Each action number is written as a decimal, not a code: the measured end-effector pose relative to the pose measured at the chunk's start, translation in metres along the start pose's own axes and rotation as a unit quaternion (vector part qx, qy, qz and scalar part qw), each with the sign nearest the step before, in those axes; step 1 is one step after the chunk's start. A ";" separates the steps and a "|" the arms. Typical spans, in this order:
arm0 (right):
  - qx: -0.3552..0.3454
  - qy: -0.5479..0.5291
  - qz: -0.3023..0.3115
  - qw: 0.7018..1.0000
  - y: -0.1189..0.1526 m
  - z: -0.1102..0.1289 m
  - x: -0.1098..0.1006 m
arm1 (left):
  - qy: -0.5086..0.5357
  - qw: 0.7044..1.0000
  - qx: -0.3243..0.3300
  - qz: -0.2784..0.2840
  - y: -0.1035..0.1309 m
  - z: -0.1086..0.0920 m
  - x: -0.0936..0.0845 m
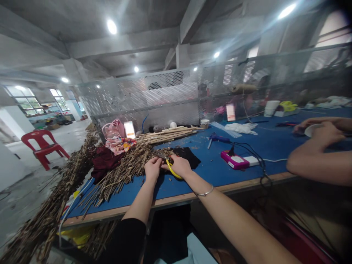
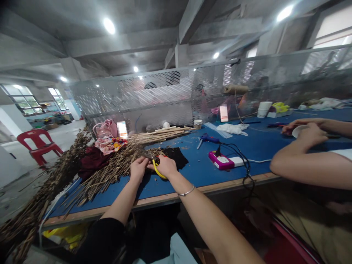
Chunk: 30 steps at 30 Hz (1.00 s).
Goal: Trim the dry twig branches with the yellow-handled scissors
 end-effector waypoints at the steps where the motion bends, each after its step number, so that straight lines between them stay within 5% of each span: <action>1: 0.002 -0.001 -0.002 1.000 0.000 0.000 -0.001 | 0.003 1.000 -0.001 0.004 0.000 0.000 0.001; 14: -0.044 -0.017 -0.042 0.998 -0.003 0.001 0.000 | 0.048 0.998 -0.027 0.043 0.001 0.006 0.012; 30: 0.009 0.008 -0.014 1.000 -0.002 -0.002 -0.001 | 0.087 0.995 -0.046 0.026 0.001 0.009 0.010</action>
Point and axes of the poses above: each hand's wrist, its own y-axis away from the middle knuckle, its own x-axis out of the palm, z = x × y, the point moved 10 cm from there along -y, towards the middle knuckle, and after that the axes turned 5 degrees about -y, right-handed, at the moved point
